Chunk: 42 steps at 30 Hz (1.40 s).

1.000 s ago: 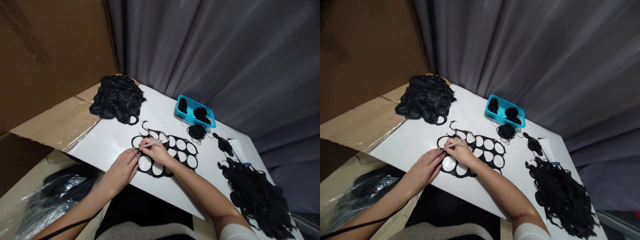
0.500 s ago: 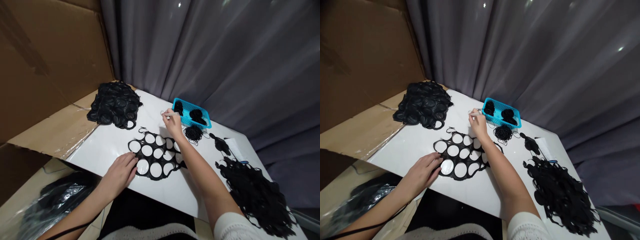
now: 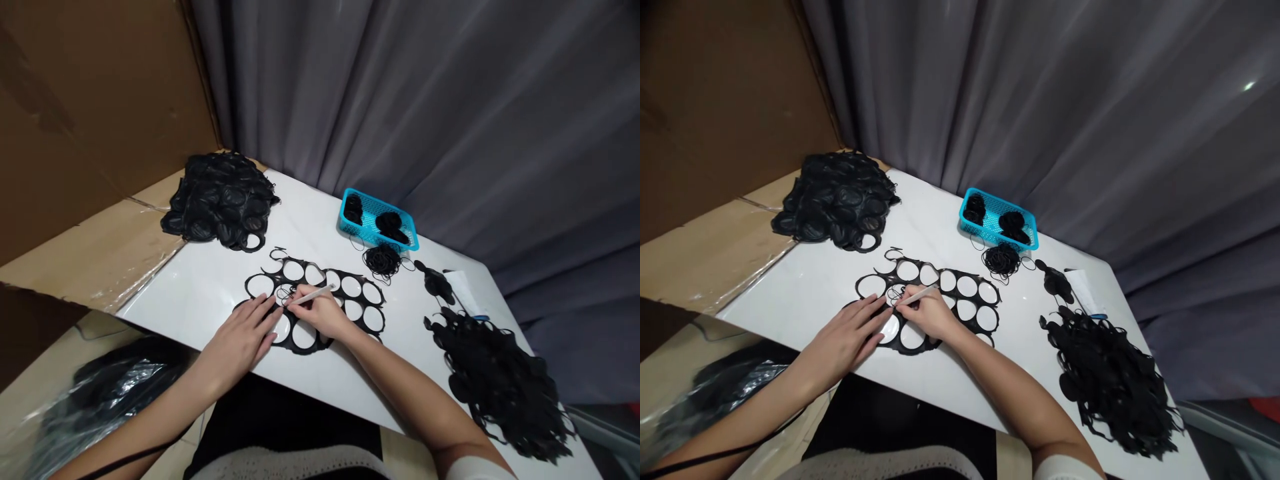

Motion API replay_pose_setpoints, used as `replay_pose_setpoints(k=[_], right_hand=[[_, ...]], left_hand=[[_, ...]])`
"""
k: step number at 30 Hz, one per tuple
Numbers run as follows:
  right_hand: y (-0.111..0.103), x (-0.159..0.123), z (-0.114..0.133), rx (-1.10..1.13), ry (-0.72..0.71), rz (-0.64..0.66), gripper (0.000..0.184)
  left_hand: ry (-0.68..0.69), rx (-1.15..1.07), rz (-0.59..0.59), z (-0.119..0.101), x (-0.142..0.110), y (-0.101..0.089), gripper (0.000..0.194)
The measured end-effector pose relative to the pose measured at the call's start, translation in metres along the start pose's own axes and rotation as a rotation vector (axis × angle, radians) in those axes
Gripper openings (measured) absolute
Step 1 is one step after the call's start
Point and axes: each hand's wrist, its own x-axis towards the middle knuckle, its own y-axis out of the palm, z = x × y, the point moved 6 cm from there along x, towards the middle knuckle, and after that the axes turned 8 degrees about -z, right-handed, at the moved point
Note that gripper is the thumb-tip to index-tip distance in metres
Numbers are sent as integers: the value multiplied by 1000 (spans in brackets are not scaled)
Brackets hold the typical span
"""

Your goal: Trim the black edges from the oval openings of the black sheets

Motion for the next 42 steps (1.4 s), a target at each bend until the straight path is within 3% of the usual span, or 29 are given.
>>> replay_pose_setpoints(k=[12,18,20,23,26,29,32,34,38,42], right_hand=[[4,-6,16,-202,-279,7,19],[14,-8,26,-589,-584,103,8],[-9,12,27,-616,-553,-68,11],[-76,44,22,-541,-348,-527,20],[-125,57,6,-355,-144,-699,18],[-135,50,-19,46,114,-616,27],[-112,33,-34,458,298,-458,39],[-92,23,-35,587,336,-354,45],[-57,4,-28,597,321,-145,43],[-38,-11,-17,330,171,-4,27]], left_hand=[[26,29,6,-1,0,2,39],[13,7,-3,1,-3,5,39],[-2,-2,0,3,-5,6,39],[-22,-2,16,8,-7,5,40],[-26,8,9,12,-3,-1,39],[-42,37,-74,9,8,-10,37],[32,-10,-125,-13,21,-11,35],[99,-62,-96,-29,25,-4,37],[106,-47,-49,-41,25,11,41],[86,-10,-32,-36,21,16,40]])
